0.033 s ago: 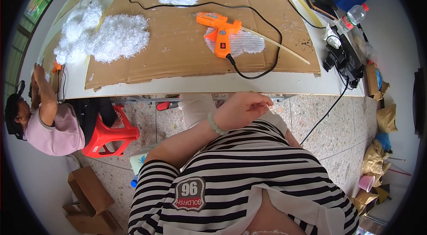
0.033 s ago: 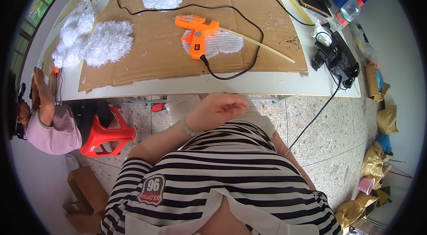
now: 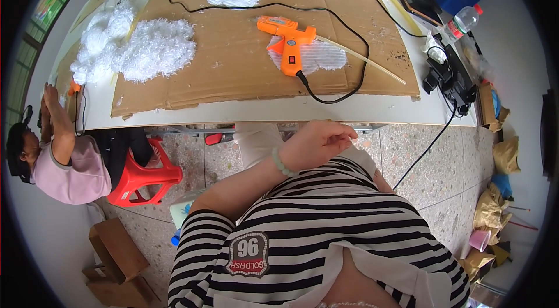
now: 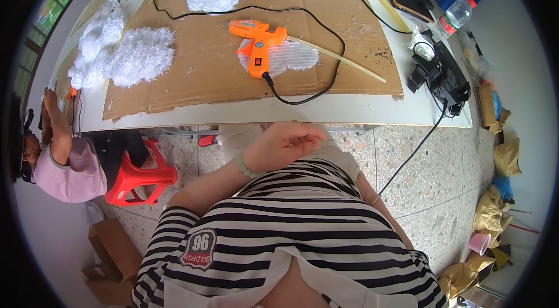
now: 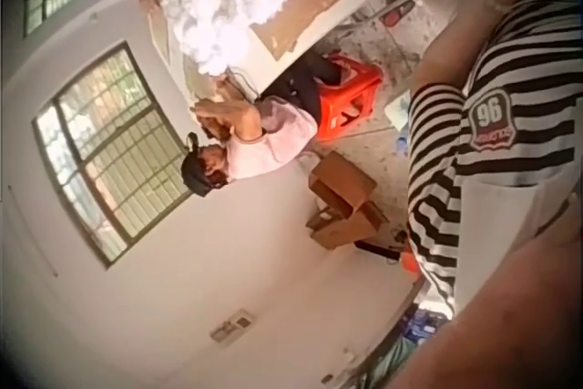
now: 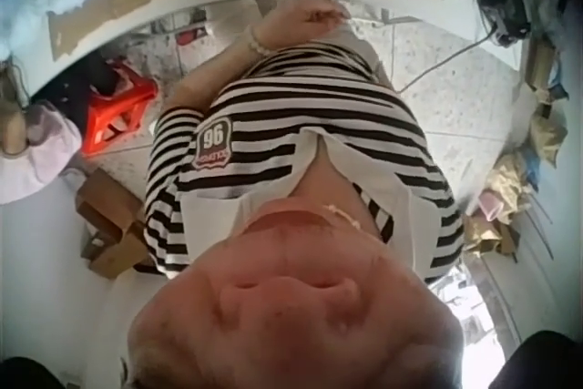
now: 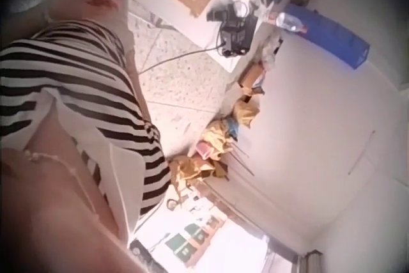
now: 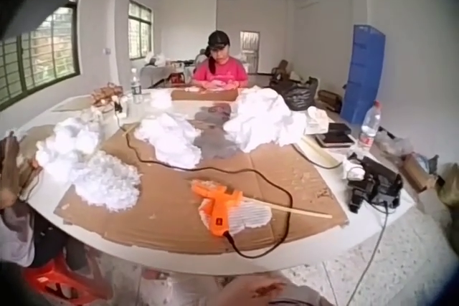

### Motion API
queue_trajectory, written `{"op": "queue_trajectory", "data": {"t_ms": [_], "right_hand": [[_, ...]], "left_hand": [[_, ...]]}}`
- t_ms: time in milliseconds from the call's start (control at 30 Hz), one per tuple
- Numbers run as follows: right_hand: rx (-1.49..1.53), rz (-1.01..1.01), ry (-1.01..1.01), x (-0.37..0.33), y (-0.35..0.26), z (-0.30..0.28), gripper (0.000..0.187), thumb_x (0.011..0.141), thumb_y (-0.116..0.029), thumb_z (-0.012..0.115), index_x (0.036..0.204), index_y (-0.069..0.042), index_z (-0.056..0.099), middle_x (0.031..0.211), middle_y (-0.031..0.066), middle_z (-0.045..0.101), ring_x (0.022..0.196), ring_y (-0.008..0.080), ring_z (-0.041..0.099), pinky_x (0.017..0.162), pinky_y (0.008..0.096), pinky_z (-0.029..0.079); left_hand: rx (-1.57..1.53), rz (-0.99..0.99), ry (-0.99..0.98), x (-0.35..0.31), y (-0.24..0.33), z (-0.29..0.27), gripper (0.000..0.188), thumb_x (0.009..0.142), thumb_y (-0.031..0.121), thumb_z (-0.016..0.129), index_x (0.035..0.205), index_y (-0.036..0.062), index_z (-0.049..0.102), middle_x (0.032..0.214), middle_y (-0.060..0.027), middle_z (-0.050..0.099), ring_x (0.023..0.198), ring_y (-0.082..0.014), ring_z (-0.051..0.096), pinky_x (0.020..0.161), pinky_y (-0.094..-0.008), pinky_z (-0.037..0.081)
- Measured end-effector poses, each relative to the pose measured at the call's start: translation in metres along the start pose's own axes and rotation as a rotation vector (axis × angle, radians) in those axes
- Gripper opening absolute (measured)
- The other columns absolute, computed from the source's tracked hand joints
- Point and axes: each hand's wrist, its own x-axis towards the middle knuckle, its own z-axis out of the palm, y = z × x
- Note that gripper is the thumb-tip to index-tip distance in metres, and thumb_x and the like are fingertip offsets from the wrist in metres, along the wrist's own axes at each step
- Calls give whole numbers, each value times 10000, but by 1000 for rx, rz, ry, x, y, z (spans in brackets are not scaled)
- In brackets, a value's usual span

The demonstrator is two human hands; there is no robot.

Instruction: Apply hot glue to a cardboard shape and attach white cotton material to it.

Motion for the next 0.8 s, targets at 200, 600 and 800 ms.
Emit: {"op": "queue_trajectory", "data": {"t_ms": [200,600,800], "right_hand": [[-381,-199,-88,18,66,-51,337,873,-212,529,1118,17,558,1066,49,612,934,170,583,826,307,474],[212,300,-211,-4,-8,-22,427,872,-383,496,1144,-56,537,973,110,637,887,227,608,774,340,467],[-506,393,-275,-17,-75,-10,430,868,-387,500,1145,-61,534,978,106,636,891,215,607,764,336,463]], "left_hand": [[217,23,-78,-10,-13,12,177,830,77,596,996,18,617,761,-89,639,676,-134,588,649,-255,465],[299,65,-205,36,-144,48,231,741,111,604,966,80,648,846,-120,663,774,-280,628,715,-360,490],[394,211,-313,57,-159,64,282,729,88,628,1010,82,633,910,-113,643,843,-272,612,763,-345,475]]}}
